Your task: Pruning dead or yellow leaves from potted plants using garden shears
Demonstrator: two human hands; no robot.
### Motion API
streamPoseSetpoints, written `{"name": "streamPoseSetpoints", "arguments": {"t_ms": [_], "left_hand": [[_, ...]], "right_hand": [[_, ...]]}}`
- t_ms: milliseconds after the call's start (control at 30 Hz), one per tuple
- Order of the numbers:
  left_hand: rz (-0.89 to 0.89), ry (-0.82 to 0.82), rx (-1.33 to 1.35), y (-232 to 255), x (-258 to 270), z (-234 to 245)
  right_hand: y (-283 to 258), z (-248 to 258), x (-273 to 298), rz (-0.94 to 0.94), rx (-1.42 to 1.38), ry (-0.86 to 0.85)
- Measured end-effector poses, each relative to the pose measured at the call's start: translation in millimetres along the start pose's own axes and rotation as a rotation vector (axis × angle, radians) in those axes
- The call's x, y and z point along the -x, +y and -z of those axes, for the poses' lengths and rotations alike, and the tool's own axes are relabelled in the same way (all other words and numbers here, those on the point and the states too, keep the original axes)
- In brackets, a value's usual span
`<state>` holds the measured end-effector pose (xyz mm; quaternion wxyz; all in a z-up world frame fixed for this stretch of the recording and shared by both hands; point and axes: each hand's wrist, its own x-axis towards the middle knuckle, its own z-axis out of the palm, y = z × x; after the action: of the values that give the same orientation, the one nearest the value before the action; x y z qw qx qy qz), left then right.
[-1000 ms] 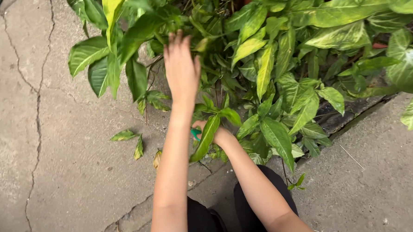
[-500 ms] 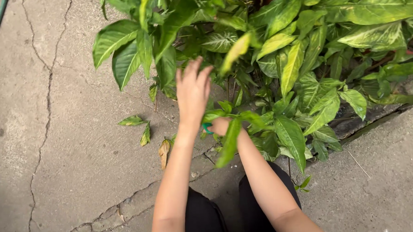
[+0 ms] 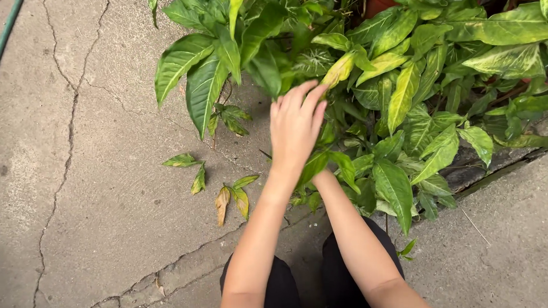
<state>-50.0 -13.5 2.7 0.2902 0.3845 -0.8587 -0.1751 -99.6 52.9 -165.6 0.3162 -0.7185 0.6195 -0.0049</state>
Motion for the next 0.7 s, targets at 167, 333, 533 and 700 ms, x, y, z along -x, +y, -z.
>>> {"name": "streamPoseSetpoints", "arguments": {"t_ms": [167,333,533,700], "left_hand": [[0.054,0.146,-0.030,14,-27,-20],[0.112,0.201,-0.074,9,-43,-42],[0.232,0.112,0.062,-4,-44,-36],[0.284,0.063,0.049,-16,-41,-38]], "right_hand": [[23,0,11,-0.060,-0.163,0.020],[32,3,29,-0.118,-0.326,0.025],[-25,121,102,-0.175,-0.600,0.065],[-10,152,146,-0.317,-0.544,0.021]]}}
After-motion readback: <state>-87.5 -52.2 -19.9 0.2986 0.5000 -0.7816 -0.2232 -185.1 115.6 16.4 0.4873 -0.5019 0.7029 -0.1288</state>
